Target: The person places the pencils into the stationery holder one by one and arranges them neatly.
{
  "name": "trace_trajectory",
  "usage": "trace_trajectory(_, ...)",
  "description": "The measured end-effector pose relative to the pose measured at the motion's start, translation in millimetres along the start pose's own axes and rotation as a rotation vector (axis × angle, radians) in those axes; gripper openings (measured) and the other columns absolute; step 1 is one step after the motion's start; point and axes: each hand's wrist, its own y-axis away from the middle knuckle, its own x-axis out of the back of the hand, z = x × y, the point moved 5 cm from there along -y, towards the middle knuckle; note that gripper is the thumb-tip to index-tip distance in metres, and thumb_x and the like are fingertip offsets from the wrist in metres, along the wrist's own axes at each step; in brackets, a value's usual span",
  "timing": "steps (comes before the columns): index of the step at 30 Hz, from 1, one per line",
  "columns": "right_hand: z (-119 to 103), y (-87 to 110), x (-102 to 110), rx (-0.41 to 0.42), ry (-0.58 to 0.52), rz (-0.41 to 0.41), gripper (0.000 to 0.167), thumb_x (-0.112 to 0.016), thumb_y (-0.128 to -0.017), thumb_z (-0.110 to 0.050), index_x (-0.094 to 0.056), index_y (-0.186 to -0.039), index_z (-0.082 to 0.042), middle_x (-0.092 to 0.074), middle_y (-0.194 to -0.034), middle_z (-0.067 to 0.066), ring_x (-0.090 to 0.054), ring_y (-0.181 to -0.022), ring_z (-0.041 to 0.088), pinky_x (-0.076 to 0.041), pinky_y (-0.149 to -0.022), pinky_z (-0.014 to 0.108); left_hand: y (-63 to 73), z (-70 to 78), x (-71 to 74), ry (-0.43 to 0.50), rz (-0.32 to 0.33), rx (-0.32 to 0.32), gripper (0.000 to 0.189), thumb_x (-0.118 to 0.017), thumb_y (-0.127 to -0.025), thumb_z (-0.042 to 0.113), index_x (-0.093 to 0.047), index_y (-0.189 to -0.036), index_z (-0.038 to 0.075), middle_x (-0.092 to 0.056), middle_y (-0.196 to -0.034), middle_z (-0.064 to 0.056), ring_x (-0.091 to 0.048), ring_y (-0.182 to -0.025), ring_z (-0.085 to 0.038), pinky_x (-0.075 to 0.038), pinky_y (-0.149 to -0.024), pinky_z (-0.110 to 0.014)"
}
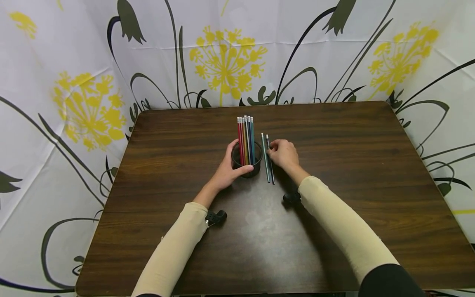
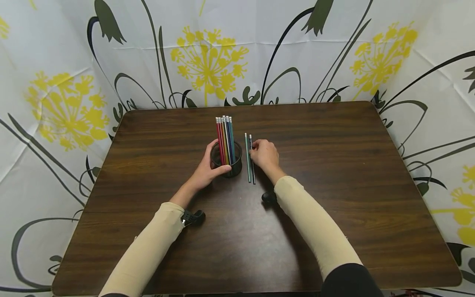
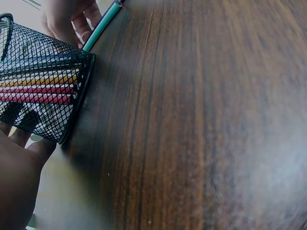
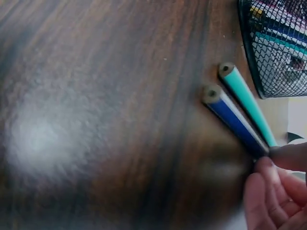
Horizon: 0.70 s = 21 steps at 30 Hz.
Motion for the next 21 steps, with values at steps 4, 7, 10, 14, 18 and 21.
trace_trajectory(4, 0.7, 2.1, 5.4, -0.035, 0.113, -0.014, 0.027, -0.071, -0.087, -0.028, -0.073, -0.109, -0.013, -0.071, -0.098, 0.005, -0.064, -0.092, 0.028, -0.05, -0.078, 0.047, -0.8, -2.5, -0.7, 0.006, -0.002, 0.009, 0.088, -0.07, -0.089, 0.011, -0.011, -0.155, 0.011, -0.029, -0.152, -0.02, -0.035, -0.133, -0.037, -0.026, -0.11, -0.058)
trace_trajectory(7, 0.9, 4.1, 10.6, -0.043, 0.183, -0.023, 0.028, -0.07, -0.083, -0.026, -0.073, -0.108, -0.013, -0.07, -0.106, 0.01, -0.063, -0.1, 0.034, -0.05, -0.083, 0.051, -0.8, -3.2, -0.9, 0.011, -0.003, 0.009, 0.088, -0.07, -0.089, 0.01, -0.011, -0.155, 0.011, -0.028, -0.152, -0.02, -0.035, -0.133, -0.036, -0.026, -0.11, -0.058)
trace_trajectory(10, 0.6, 5.9, 15.4, -0.054, 0.19, -0.046, 0.027, -0.067, -0.081, -0.023, -0.073, -0.106, -0.013, -0.069, -0.106, 0.011, -0.062, -0.1, 0.035, -0.049, -0.083, 0.051, -0.3, -1.8, -0.5, 0.011, -0.002, 0.001, 0.089, -0.07, -0.089, 0.01, -0.011, -0.155, 0.011, -0.029, -0.152, -0.02, -0.035, -0.133, -0.037, -0.026, -0.109, -0.059)
trace_trajectory(14, 6.3, 7.1, 21.9, -0.089, 0.136, -0.076, 0.027, -0.066, -0.083, -0.024, -0.071, -0.107, -0.014, -0.07, -0.102, 0.008, -0.064, -0.092, 0.032, -0.05, -0.077, 0.048, -0.7, -1.8, 0.3, 0.001, -0.001, 0.009, 0.089, -0.071, -0.089, 0.011, -0.011, -0.155, 0.011, -0.029, -0.152, -0.019, -0.035, -0.133, -0.035, -0.026, -0.11, -0.057)
trace_trajectory(18, 10.7, 9.1, 35.5, -0.087, 0.053, -0.044, 0.027, -0.064, -0.086, -0.022, -0.069, -0.111, -0.012, -0.071, -0.095, 0.004, -0.066, -0.076, 0.024, -0.049, -0.068, 0.041, -1.3, -4.2, 1.0, 0.004, -0.003, 0.024, 0.09, -0.071, -0.089, 0.012, -0.011, -0.155, 0.014, -0.028, -0.153, -0.017, -0.034, -0.133, -0.033, -0.027, -0.11, -0.056)
trace_trajectory(21, 5.0, 12.1, 52.4, -0.028, -0.037, 0.042, 0.027, -0.062, -0.088, -0.019, -0.069, -0.113, -0.01, -0.071, -0.094, 0.005, -0.064, -0.076, 0.022, -0.047, -0.068, 0.037, -1.6, -5.5, 1.2, 0.008, -0.004, 0.027, 0.09, -0.071, -0.089, 0.012, -0.01, -0.156, 0.015, -0.027, -0.153, -0.016, -0.034, -0.134, -0.032, -0.028, -0.11, -0.054)
